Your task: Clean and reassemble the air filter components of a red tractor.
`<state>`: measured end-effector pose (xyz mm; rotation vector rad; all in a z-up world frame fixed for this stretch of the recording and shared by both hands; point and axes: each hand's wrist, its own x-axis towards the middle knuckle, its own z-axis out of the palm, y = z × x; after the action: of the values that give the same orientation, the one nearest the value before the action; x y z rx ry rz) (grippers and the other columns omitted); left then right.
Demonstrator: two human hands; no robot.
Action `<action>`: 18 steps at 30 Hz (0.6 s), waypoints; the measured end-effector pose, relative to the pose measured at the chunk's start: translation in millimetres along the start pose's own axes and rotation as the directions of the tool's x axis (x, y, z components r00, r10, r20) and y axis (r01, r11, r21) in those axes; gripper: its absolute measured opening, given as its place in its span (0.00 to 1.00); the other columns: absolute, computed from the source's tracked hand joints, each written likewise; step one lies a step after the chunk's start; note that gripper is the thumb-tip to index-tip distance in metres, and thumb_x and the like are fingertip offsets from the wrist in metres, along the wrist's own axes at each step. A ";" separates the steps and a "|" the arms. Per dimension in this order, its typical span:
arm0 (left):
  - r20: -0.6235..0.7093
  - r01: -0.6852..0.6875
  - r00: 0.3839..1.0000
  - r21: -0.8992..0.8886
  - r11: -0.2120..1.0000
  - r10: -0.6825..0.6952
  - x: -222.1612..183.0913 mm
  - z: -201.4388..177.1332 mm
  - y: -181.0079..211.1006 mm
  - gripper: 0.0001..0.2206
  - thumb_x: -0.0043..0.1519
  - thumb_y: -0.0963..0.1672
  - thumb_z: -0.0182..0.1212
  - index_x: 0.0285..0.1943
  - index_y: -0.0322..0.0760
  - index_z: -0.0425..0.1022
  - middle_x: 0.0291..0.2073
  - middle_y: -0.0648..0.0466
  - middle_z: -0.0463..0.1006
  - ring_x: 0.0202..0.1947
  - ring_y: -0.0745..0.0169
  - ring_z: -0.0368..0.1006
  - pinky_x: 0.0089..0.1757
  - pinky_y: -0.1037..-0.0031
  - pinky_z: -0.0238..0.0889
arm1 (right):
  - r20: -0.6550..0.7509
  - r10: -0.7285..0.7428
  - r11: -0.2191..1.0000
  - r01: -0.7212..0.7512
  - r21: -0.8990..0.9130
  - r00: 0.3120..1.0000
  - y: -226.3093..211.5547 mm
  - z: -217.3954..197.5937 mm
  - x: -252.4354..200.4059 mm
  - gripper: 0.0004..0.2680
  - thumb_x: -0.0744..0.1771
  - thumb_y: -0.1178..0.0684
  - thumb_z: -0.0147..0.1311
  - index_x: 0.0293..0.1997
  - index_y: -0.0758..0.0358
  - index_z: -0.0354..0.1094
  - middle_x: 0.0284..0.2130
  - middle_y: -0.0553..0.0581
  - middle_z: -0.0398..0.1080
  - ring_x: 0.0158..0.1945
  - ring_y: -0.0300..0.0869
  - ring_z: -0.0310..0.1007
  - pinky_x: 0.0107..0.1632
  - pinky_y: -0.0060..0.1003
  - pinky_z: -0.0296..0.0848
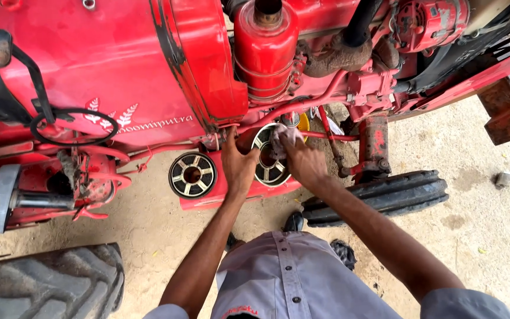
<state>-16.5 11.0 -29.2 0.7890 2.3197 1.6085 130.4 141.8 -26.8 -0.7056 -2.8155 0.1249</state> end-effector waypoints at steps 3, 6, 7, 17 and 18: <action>-0.048 -0.048 0.997 0.102 0.994 0.053 1.1 -7.4 25.6 0.43 0.48 0.42 0.72 0.76 0.39 0.57 0.55 0.39 0.71 0.60 0.38 0.65 0.59 0.53 0.58 | 0.346 0.198 0.967 -0.241 0.085 0.917 -25.9 -29.0 -6.6 0.21 0.70 0.50 0.47 0.73 0.65 0.54 0.27 0.69 0.75 0.16 0.47 0.71 0.17 0.45 0.69; -0.052 -0.096 0.994 0.082 0.992 0.101 0.1 -14.5 27.2 0.43 0.49 0.42 0.73 0.76 0.38 0.56 0.56 0.40 0.70 0.61 0.39 0.64 0.61 0.52 0.56 | 0.431 0.274 0.929 -0.353 0.112 0.860 -45.4 -23.3 -12.7 0.21 0.69 0.48 0.50 0.69 0.70 0.56 0.23 0.65 0.78 0.18 0.45 0.70 0.23 0.44 0.70; -0.050 -0.097 0.994 0.083 0.992 0.101 1.4 -15.9 28.4 0.43 0.49 0.42 0.73 0.76 0.38 0.56 0.56 0.40 0.70 0.61 0.39 0.64 0.61 0.52 0.56 | 0.432 0.275 0.928 -0.354 0.113 0.859 -38.3 -1.7 -18.5 0.21 0.69 0.48 0.50 0.69 0.70 0.56 0.23 0.65 0.78 0.18 0.45 0.70 0.23 0.44 0.70; -0.002 0.010 1.000 -0.189 0.982 -0.011 6.6 -28.7 31.5 0.40 0.52 0.40 0.65 0.78 0.37 0.55 0.62 0.42 0.70 0.59 0.47 0.72 0.58 0.57 0.67 | 0.188 0.194 0.615 -0.268 0.742 0.963 -7.2 -54.8 -3.9 0.11 0.68 0.55 0.56 0.52 0.72 0.69 0.33 0.66 0.73 0.32 0.51 0.74 0.35 0.46 0.73; 0.003 0.024 1.000 -0.194 0.981 -0.024 5.6 -31.0 34.2 0.40 0.52 0.40 0.65 0.78 0.36 0.55 0.61 0.43 0.72 0.58 0.48 0.73 0.58 0.57 0.68 | -0.079 0.108 0.897 -0.063 0.439 0.991 -17.7 -73.4 -2.4 0.14 0.67 0.55 0.56 0.59 0.70 0.66 0.37 0.66 0.74 0.35 0.51 0.77 0.37 0.46 0.77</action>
<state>-24.9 -1.9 14.7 0.7138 2.1208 1.7895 142.6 126.9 46.3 -0.7006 -2.5219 0.6908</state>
